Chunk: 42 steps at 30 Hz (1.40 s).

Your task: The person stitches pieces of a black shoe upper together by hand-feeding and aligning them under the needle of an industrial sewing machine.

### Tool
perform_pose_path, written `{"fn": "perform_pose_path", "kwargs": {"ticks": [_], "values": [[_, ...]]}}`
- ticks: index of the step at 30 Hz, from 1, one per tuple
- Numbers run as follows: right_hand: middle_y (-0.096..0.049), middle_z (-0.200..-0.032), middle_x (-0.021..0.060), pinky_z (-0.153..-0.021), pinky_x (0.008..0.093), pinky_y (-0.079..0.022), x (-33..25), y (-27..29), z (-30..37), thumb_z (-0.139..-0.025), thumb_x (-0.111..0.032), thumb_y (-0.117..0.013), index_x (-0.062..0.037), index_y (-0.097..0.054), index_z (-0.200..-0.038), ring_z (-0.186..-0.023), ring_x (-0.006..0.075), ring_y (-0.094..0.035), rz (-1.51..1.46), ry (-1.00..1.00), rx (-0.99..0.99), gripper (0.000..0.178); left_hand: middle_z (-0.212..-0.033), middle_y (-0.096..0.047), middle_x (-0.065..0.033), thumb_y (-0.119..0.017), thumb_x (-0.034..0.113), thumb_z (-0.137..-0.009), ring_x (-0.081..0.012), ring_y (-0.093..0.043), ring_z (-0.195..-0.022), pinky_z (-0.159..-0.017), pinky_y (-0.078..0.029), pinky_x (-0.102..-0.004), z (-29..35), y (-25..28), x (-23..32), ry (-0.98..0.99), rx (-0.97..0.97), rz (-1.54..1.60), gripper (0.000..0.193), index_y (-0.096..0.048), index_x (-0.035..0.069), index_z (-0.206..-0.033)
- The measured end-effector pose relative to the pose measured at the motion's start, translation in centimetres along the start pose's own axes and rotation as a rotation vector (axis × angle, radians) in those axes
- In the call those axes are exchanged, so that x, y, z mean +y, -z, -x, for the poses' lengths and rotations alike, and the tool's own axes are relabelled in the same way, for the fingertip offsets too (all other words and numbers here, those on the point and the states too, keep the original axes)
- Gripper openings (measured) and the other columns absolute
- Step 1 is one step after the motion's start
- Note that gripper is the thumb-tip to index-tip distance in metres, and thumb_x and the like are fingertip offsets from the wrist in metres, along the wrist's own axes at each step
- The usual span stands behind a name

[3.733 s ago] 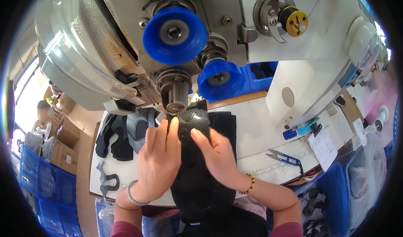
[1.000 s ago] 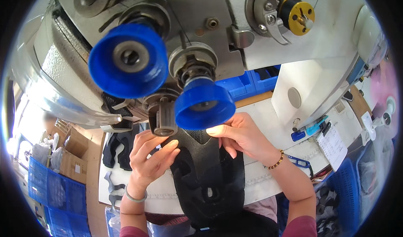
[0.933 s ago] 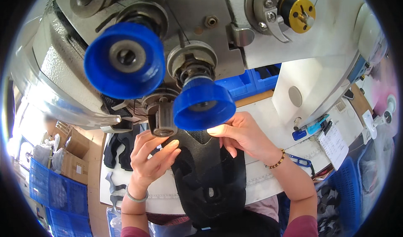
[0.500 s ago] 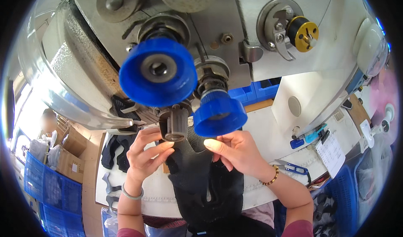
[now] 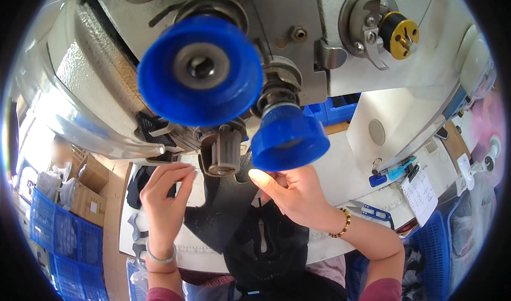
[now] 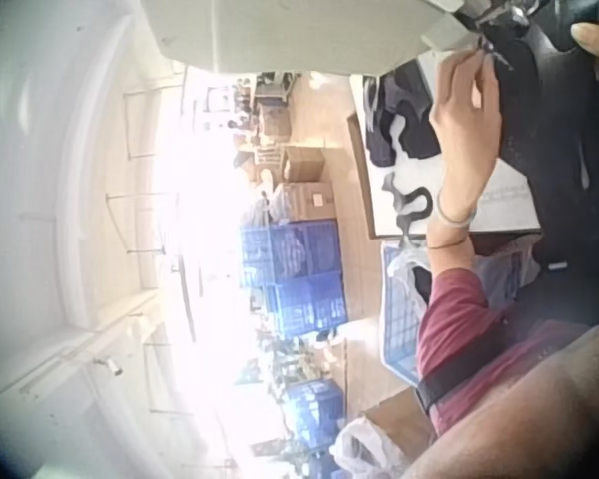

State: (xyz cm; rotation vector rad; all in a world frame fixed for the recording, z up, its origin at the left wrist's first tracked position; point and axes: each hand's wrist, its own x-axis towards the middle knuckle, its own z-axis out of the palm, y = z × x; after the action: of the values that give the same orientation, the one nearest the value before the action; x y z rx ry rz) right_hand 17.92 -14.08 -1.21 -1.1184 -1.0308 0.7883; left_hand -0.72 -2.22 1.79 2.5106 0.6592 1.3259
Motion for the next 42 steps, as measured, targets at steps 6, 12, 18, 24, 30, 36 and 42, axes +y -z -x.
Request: {"fn": "perform_pose_path", "kwargs": {"ticks": [6,12,18,24,30,36,42], "values": [[-0.056,-0.066,-0.0003,-0.044,0.0193,-0.036,-0.4,-0.8,-0.3,-0.09,-0.012,-0.062,-0.002,-0.059,-0.083,-0.048,0.0035,-0.048,0.072,0.097,0.019,0.013,-0.108,-0.061,-0.0119,-0.068,0.004,-0.071,-0.027,-0.061,-0.097,-0.085,-0.048,-0.0353,3.2,-0.6,3.9,-0.424,-0.034,-0.196,0.03,-0.064,0.003,-0.101],[-0.055,-0.069,-0.0029,-0.051,0.0203,-0.04,-0.6,-0.5,-1.1,-0.089,-0.012,-0.063,-0.0022,-0.06,-0.085,-0.058,0.0025,-0.05,0.197,0.132,0.058,0.011,-0.107,-0.06,-0.0111,-0.066,-0.004,-0.069,-0.026,-0.06,-0.097,-0.082,-0.05,-0.0353,2.8,-3.9,2.0,-0.541,-0.031,-0.297,0.037,-0.064,-0.002,-0.106],[-0.06,-0.07,0.0008,-0.057,0.0251,-0.046,-0.1,-0.2,-1.8,-0.085,-0.01,-0.068,-0.0003,-0.061,-0.086,-0.065,0.007,-0.055,0.335,0.32,0.133,0.012,-0.098,-0.061,-0.0092,-0.071,-0.003,-0.064,-0.0232,-0.06,-0.083,-0.072,-0.051,-0.0337,2.1,-5.0,1.0,-0.593,0.126,-0.277,0.035,-0.068,-0.002,-0.098],[-0.061,-0.085,0.011,-0.065,0.0304,-0.046,0.9,1.8,-1.7,-0.076,-0.003,-0.068,-0.0006,-0.058,-0.096,-0.075,0.0228,-0.06,0.794,0.613,0.294,0.023,-0.093,-0.061,-0.0077,-0.071,0.004,-0.07,-0.0205,-0.061,-0.086,-0.074,-0.052,-0.0317,1.5,-5.6,0.5,-0.565,0.195,-0.25,0.026,-0.068,-0.003,-0.095],[-0.057,-0.105,0.0125,-0.088,0.0412,-0.038,2.2,3.0,-3.2,-0.072,-0.005,-0.068,-0.0027,-0.059,-0.1,-0.098,0.0323,-0.051,1.056,0.795,0.262,0.029,-0.093,-0.06,-0.0042,-0.078,0.014,-0.071,-0.0194,-0.059,-0.087,-0.074,-0.051,-0.0314,0.9,-5.9,-0.3,-0.592,0.215,-0.233,0.028,-0.069,0.002,-0.094],[-0.058,-0.108,0.0109,-0.089,0.0411,-0.039,2.6,3.6,-2.8,-0.073,-0.007,-0.069,-0.0031,-0.06,-0.102,-0.099,0.0312,-0.049,1.082,0.845,0.261,0.03,-0.095,-0.06,-0.0037,-0.077,0.011,-0.073,-0.0191,-0.058,-0.087,-0.075,-0.05,-0.0323,0.7,-5.2,-0.8,-0.603,0.17,-0.174,0.026,-0.069,0.004,-0.096],[-0.058,-0.104,0.0087,-0.088,0.0391,-0.04,3.0,3.8,-2.9,-0.068,-0.005,-0.07,-0.0039,-0.062,-0.099,-0.095,0.0291,-0.048,0.959,0.794,0.282,0.032,-0.095,-0.06,-0.0027,-0.077,0.009,-0.072,-0.0184,-0.058,-0.085,-0.075,-0.05,-0.0318,0.7,-5.4,-1.2,-0.611,0.171,-0.128,0.027,-0.07,0.004,-0.097]]}}
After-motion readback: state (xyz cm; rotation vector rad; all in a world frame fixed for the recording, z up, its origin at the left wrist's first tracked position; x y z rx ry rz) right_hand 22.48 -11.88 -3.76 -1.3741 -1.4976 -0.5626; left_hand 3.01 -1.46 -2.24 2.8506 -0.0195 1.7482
